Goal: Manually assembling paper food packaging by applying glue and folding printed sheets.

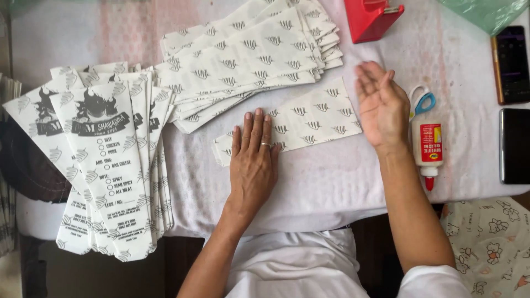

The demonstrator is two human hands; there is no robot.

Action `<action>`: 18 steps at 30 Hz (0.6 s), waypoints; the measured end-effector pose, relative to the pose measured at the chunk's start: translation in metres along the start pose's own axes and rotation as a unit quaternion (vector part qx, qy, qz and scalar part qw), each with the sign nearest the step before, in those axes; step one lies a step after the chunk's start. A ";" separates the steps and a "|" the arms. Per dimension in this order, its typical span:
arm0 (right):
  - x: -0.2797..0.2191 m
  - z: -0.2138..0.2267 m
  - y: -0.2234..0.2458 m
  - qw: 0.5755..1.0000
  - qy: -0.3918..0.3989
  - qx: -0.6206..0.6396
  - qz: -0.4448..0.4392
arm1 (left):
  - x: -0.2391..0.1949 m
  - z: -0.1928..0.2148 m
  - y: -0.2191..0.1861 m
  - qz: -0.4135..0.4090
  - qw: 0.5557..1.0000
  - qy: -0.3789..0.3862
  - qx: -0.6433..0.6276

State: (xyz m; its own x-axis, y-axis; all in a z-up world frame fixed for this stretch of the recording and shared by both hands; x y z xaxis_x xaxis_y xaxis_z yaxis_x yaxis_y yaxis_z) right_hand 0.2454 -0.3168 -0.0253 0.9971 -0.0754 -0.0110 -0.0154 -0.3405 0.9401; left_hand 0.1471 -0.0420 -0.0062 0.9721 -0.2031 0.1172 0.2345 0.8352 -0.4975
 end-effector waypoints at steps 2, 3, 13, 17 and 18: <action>-0.033 -0.038 0.018 0.995 0.024 -0.076 0.054 | -0.001 0.002 0.000 0.001 1.000 0.008 0.001; -0.049 -0.061 0.031 0.981 0.052 -0.152 0.108 | 0.001 0.002 0.001 0.004 1.000 0.013 0.001; -0.114 0.001 0.025 0.998 -0.060 -0.016 -0.024 | -0.014 -0.007 -0.017 -0.079 0.996 0.043 0.022; -0.093 -0.026 0.060 0.956 -0.018 -0.275 0.101 | -0.046 0.009 -0.043 -0.166 0.985 0.026 -0.029; -0.087 -0.050 0.076 0.925 0.004 -0.349 0.149 | -0.058 0.017 -0.053 -0.194 0.980 0.021 -0.048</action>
State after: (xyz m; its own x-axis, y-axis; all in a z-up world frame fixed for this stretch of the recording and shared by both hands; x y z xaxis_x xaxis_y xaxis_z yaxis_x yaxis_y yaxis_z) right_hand 0.1614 -0.2893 0.0644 0.9567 -0.0612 0.2844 -0.2406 0.3834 0.8917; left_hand 0.0787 -0.0656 0.0277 0.8085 -0.5185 0.2783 0.5827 0.6395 -0.5015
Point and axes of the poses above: each hand's wrist, its own x-axis towards the middle knuckle, its own z-axis out of the back of the hand, y = z × x, the point moved 10 cm from there along x, towards the middle knuckle, and after that the axes turned 1 degree about z, right-handed, at the moved point
